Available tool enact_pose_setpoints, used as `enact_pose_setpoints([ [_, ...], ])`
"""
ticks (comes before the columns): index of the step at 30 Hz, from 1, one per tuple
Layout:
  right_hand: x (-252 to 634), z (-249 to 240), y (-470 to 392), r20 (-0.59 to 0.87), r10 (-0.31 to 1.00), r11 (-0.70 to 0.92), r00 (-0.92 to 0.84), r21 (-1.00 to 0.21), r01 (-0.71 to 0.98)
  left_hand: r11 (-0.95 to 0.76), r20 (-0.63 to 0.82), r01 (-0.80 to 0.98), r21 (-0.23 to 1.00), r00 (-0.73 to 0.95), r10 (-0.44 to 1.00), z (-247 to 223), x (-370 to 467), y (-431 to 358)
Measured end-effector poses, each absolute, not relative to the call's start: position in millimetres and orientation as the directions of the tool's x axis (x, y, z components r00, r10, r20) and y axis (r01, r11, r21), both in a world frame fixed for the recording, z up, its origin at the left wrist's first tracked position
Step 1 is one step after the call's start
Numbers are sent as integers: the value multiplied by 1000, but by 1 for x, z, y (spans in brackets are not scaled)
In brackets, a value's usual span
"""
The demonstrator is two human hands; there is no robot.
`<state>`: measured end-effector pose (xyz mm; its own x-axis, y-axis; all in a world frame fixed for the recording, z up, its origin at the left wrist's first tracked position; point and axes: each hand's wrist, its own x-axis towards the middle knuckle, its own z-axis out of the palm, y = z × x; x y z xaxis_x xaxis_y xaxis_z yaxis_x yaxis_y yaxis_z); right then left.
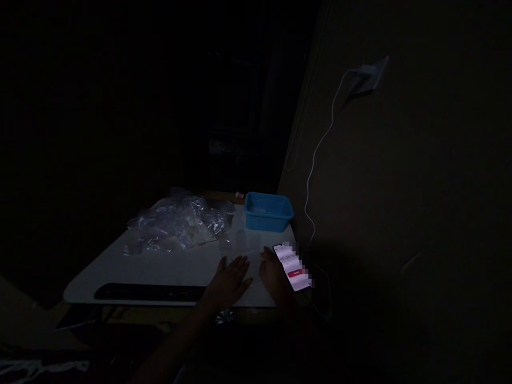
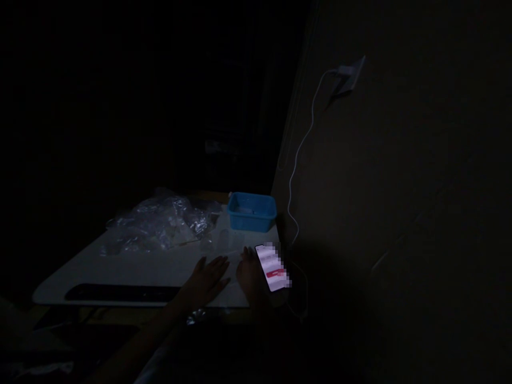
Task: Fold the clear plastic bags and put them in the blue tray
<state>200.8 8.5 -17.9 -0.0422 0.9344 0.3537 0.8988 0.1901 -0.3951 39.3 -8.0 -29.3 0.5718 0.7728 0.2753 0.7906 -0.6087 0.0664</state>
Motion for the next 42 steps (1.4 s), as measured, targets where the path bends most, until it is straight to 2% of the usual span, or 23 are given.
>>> enact_pose_setpoints([
  [4,200,-16,7,346,931,257,-117,-392,883,-607,287,793,49,571,769,-33,39,-6],
  [13,201,-18,10,334,943,167,-16,-431,887,-603,278,796,49,569,774,-34,38,-5],
  [20,202,-13,5,372,917,297,-141,-404,865,-615,308,787,49,573,759,-38,37,-3],
  [26,202,-22,11,372,928,160,15,-436,885,-610,302,790,56,569,765,-37,37,-3],
  [33,202,-19,6,378,917,283,-131,-383,879,-608,295,792,59,568,769,-39,38,-2],
  [42,202,-17,7,352,936,183,-18,-444,877,-599,271,798,61,564,780,-35,38,-3],
])
